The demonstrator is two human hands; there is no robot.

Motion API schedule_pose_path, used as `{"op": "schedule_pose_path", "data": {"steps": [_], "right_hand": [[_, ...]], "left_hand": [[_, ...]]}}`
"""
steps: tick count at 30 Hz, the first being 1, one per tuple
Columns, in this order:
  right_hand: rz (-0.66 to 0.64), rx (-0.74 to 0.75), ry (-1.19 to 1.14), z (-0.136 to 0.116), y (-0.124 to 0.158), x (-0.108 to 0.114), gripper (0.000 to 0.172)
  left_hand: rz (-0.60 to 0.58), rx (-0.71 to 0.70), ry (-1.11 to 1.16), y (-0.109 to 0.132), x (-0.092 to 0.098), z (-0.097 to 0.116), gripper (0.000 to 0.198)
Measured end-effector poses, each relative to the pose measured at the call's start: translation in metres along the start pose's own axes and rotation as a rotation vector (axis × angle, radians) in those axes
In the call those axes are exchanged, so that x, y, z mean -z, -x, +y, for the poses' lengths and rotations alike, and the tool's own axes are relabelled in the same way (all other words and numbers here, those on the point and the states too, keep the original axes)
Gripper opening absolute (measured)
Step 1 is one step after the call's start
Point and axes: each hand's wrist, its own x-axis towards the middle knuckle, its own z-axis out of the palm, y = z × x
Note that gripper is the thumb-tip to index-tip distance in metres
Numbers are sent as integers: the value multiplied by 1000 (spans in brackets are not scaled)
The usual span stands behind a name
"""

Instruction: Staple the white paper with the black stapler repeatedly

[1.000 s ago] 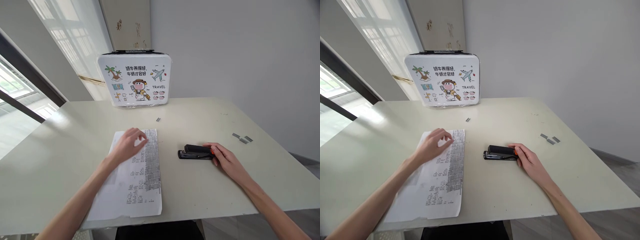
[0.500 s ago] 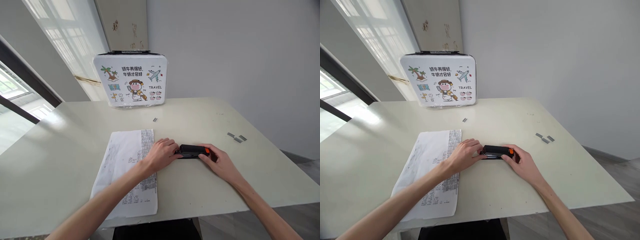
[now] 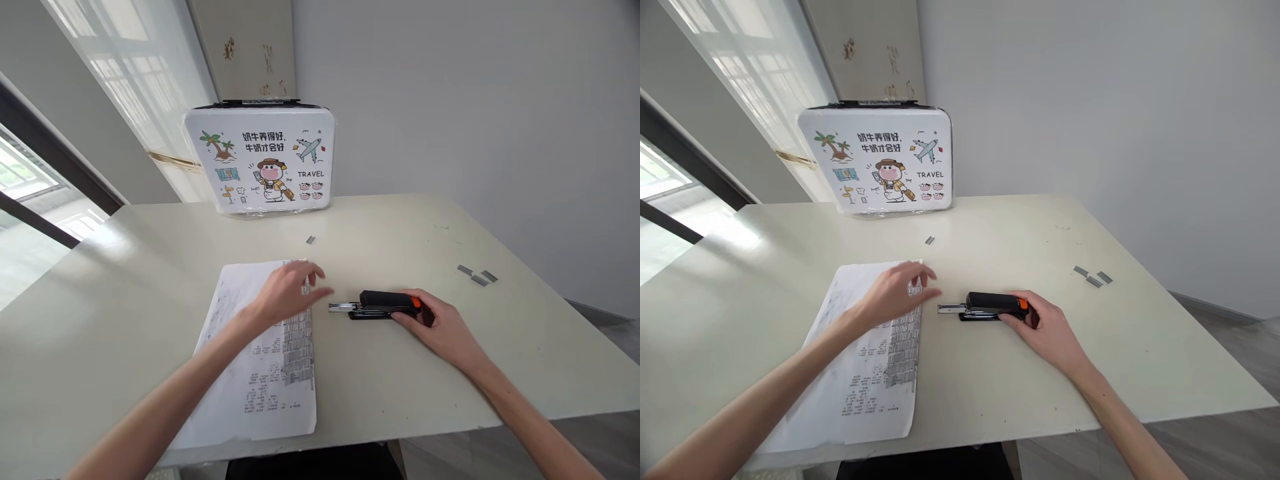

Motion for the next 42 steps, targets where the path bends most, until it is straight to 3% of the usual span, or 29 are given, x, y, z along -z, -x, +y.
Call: {"op": "schedule_pose_path", "data": {"steps": [4, 8, 12, 17, 25, 31, 34, 39, 42], "right_hand": [[1, -3, -11, -1, 0, 0, 44], [-14, -14, -22, -1, 1, 0, 44], [-11, -22, -19, -2, 0, 0, 43], [-13, -9, -8, 0, 0, 0, 44], [-6, 11, 30, 1, 0, 0, 44], [-9, 17, 29, 2, 0, 0, 46], [-16, 4, 23, 0, 0, 0, 45], [-23, 3, 18, -2, 0, 1, 45], [-22, 9, 22, -2, 0, 1, 46]], "left_hand": [[207, 232, -126, -48, -1, -31, 22], [205, 319, -176, -88, -13, -53, 26], [168, 292, -151, -99, -21, -52, 13], [122, 200, -54, -75, -15, -23, 17], [6, 131, 295, -4, -2, 29, 24], [0, 78, 252, 25, -8, 34, 26], [11, 31, 203, 29, -10, 34, 25], [29, -172, -20, 31, -14, 33, 28], [8, -194, -113, 31, -15, 34, 30]]}}
